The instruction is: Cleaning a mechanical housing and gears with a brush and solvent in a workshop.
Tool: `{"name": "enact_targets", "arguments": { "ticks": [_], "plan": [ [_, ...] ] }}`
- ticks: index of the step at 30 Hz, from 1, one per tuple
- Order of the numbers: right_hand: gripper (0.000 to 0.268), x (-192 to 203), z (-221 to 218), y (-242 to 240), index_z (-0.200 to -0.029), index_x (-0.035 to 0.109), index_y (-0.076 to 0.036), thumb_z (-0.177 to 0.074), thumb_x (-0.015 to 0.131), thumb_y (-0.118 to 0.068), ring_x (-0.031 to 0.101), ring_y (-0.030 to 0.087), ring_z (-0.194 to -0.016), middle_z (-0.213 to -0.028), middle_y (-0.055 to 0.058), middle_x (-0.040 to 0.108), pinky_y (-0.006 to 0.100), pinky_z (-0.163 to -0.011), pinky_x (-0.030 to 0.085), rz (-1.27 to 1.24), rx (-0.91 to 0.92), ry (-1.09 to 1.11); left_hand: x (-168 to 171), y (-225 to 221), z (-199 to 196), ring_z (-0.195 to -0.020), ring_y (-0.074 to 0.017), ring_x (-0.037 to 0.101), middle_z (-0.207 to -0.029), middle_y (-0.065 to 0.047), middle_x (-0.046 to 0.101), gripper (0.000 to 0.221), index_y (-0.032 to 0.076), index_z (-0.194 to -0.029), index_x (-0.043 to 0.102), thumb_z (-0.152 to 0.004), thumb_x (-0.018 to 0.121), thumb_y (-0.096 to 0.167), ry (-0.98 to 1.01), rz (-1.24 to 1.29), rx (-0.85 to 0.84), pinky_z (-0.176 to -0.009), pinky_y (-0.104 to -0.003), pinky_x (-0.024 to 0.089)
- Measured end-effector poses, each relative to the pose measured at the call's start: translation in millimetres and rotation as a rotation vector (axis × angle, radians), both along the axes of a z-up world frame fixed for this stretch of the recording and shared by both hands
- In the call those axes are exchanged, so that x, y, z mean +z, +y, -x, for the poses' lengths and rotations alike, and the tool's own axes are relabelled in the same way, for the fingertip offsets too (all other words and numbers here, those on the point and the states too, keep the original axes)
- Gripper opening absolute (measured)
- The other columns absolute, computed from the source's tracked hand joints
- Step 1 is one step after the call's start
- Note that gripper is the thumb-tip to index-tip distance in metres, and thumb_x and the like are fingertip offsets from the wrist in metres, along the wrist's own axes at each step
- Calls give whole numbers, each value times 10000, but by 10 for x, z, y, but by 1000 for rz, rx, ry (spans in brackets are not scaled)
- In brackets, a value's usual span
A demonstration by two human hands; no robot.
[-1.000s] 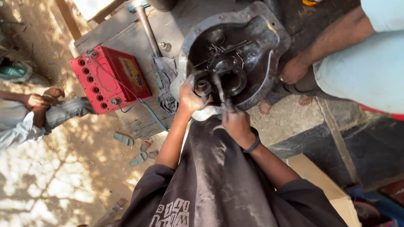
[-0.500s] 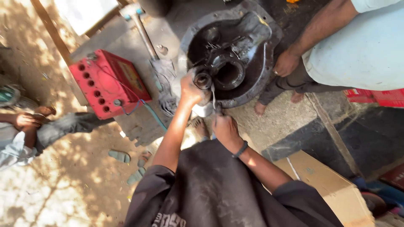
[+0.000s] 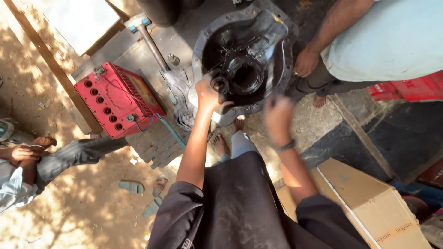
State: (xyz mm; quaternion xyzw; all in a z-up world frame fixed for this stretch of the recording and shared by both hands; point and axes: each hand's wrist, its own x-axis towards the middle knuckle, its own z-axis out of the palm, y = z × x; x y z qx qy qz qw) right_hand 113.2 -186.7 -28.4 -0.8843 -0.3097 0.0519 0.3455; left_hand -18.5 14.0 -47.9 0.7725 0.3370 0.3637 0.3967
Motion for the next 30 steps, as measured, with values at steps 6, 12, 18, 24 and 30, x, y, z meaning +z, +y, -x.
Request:
{"name": "enact_targets", "arguments": {
  "ticks": [6, 12, 18, 24, 30],
  "plan": [
    [193, -510, -1822, 924, -829, 755, 12, -809, 776, -179, 683, 460, -719, -744, 273, 676, 515, -672, 558, 415, 682, -229, 271, 18, 40, -884, -384, 730, -974, -218, 731, 702, -31, -1109, 692, -559, 966, 308, -96, -86, -140, -784, -393, 572],
    [184, -385, -1653, 1266, -899, 709, 49, -742, 705, -47, 699, 478, -906, -973, 311, 693, 539, -764, 571, 532, 807, -254, -248, 137, 88, -918, -332, 738, -1015, -175, 738, 839, -12, -1181, 634, -425, 907, 228, -92, -103, -158, -864, -356, 581],
    [264, -281, -1852, 955, -976, 740, 5, -888, 739, -243, 679, 475, -854, -907, 289, 698, 512, -731, 554, 506, 898, -38, -1192, 123, 89, -1117, -366, 659, -1198, -251, 674, 879, -65, -1328, 527, -517, 846, 55, -84, -22, -145, -957, -405, 520],
    [304, 620, -1186, 138, -1075, 781, 3, -912, 744, -251, 668, 357, -611, -762, 286, 676, 446, -583, 510, 274, 473, -32, -180, 98, 101, -1062, -356, 702, -1177, -187, 706, 519, 22, -1115, 697, -604, 766, -35, -80, -333, -128, -901, -341, 575],
    [208, 239, 186, 124, -859, 744, -5, -962, 704, -181, 602, 249, -484, -611, 159, 653, 424, -491, 447, 63, 388, 179, -143, 73, 76, -957, -348, 731, -1073, -192, 742, 531, -17, -1185, 706, -659, 646, -62, 28, 60, -138, -826, -346, 587]
  ]
}}
